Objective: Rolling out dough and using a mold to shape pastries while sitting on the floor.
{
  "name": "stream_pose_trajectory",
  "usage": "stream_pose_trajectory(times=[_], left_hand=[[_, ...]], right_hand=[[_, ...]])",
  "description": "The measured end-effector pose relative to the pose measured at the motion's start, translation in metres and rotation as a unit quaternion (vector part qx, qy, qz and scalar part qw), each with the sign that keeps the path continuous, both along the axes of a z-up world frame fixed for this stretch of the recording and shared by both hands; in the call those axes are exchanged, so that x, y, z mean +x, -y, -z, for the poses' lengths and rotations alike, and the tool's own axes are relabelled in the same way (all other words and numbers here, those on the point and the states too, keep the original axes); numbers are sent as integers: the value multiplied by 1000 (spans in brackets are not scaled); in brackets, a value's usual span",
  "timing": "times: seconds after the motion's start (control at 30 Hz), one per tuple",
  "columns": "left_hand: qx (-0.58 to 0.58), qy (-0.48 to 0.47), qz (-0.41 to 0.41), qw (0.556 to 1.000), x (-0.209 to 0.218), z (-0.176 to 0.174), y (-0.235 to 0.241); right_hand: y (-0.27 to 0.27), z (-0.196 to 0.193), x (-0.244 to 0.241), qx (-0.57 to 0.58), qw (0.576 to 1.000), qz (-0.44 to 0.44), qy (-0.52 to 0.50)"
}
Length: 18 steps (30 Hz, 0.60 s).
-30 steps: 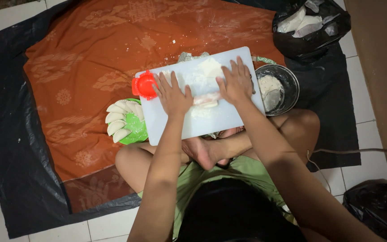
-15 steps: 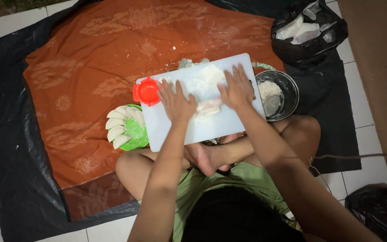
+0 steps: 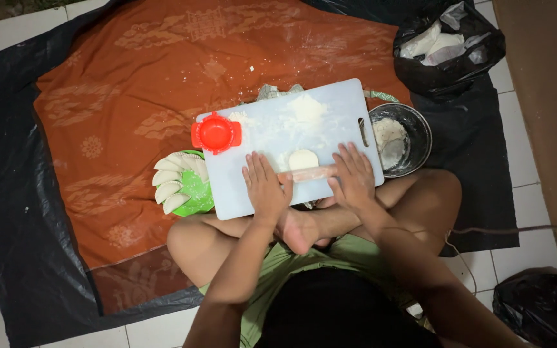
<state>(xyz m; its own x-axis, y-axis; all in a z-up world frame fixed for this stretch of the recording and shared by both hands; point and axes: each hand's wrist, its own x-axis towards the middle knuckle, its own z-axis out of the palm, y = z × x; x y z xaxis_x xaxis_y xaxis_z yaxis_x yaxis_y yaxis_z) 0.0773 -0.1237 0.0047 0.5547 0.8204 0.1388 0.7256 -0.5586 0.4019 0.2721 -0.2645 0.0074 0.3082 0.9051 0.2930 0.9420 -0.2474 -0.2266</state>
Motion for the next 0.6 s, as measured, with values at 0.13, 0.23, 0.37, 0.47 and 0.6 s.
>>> stream_pose_trajectory(times=[0.13, 0.23, 0.37, 0.47, 0.6], left_hand=[[52, 6, -29, 998, 28, -7, -36], [-33, -73, -33, 996, 47, -20, -71], [-28, -46, -15, 998, 56, -23, -90], [2, -40, 8, 999, 42, -22, -66], [24, 26, 39, 999, 2, -5, -9]], right_hand=[[-52, 10, 28, 18, 999, 10, 36], [-96, 3, 50, -65, 997, 40, -8], [-116, -10, 54, -179, 978, 82, -74], [-81, -6, 39, -134, 988, 64, -54], [-16, -22, 5, -19, 998, -26, -51]])
